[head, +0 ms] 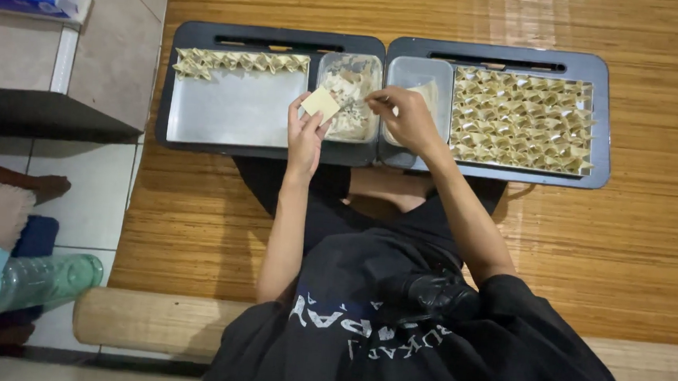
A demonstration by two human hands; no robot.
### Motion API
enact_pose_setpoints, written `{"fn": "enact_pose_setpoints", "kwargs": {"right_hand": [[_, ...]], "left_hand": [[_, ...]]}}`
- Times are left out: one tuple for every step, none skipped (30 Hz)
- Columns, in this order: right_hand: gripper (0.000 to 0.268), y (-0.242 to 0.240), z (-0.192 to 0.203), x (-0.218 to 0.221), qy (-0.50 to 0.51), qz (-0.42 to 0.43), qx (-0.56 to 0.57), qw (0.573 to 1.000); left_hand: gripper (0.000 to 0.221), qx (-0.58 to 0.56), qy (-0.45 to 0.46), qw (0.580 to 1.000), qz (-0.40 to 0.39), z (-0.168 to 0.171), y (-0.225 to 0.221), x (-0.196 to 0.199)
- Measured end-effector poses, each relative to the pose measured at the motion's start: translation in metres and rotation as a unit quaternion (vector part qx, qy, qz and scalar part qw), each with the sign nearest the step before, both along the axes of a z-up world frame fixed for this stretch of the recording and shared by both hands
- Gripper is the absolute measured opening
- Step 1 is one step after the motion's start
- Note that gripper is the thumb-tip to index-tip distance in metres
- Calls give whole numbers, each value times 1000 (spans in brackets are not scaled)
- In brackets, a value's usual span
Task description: Folding square wrappers with filling into decorative cross-like shapes on a production tray.
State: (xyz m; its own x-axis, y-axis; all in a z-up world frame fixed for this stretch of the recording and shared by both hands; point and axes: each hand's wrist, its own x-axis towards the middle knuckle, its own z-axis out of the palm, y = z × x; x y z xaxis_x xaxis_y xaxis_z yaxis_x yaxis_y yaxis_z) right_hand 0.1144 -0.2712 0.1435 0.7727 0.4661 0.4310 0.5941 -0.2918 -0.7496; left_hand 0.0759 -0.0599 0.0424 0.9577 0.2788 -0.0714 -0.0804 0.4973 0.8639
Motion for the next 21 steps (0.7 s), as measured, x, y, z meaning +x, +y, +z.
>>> {"fn": "enact_pose_setpoints", "kwargs": {"right_hand": [[8, -3, -7, 2, 3, 1, -1, 1000], [8, -4, -14, 7, -22, -6, 14, 1000], [8, -4, -21, 11, -47, -13, 28, 998], [8, -3, -17, 12, -38, -6, 26, 999], [6, -3, -14, 12, -73, -27, 25, 997], [5, -4, -11, 13, -108, -52, 23, 993], [5, -5, -11, 15, -100, -48, 21, 994], [6, -5, -10, 18, -150, -58, 26, 987], [8, -4, -10, 21, -200, -67, 31, 977], [8, -5, -12, 24, -195, -64, 31, 978], [7, -4, -13, 26, -208, -75, 35, 975], [8, -4, -15, 29, -219, -86, 39, 971], [8, -2, -14, 29, -214, -82, 38, 973], [6, 0, -12, 30, -226, -89, 41, 969], [7, 3, -10, 32, -238, -96, 43, 965], [7, 4, -8, 31, -235, -94, 44, 967], [7, 6, -6, 31, -241, -96, 39, 965], [7, 8, -4, 31, -248, -99, 35, 963], [7, 9, -9, 36, -246, -97, 36, 964], [15, 10, -15, 41, -238, -90, 47, 966], [25, 11, -20, 46, -230, -84, 58, 968]], "left_hand": [[48, -1, 3, 1000, 1, -1, -2, 0], [48, -1, 1, 1000, 1, -1, -1, 0], [48, -1, 0, 1000, 2, -1, 1, -1], [48, -4, 8, 1000, 9, -7, 5, 1], [49, -47, -15, 999, -16, -14, 9, 3], [51, -90, -37, 994, -44, -21, 12, 6], [51, -92, -30, 995, -39, -26, 12, 6], [51, -102, -42, 993, -37, -31, 12, 7], [52, -113, -54, 992, -36, -35, 13, 8], [52, -113, -49, 992, -32, -33, 12, 6], [50, -116, -60, 991, -35, -30, 12, 5], [49, -120, -70, 990, -37, -28, 11, 3], [49, -121, -65, 990, -32, -33, 12, 3], [49, -127, -82, 988, -36, -37, 13, 6], [50, -133, -99, 985, -40, -41, 14, 8], [50, -133, -97, 986, -37, -42, 13, 8], [49, -130, -118, 983, -43, -42, 13, 7], [49, -127, -141, 981, -51, -41, 13, 7], [49, -126, -139, 981, -49, -40, 13, 7], [49, -121, -131, 983, -47, -39, 13, 6], [49, -116, -123, 984, -46, -38, 13, 6]]}}
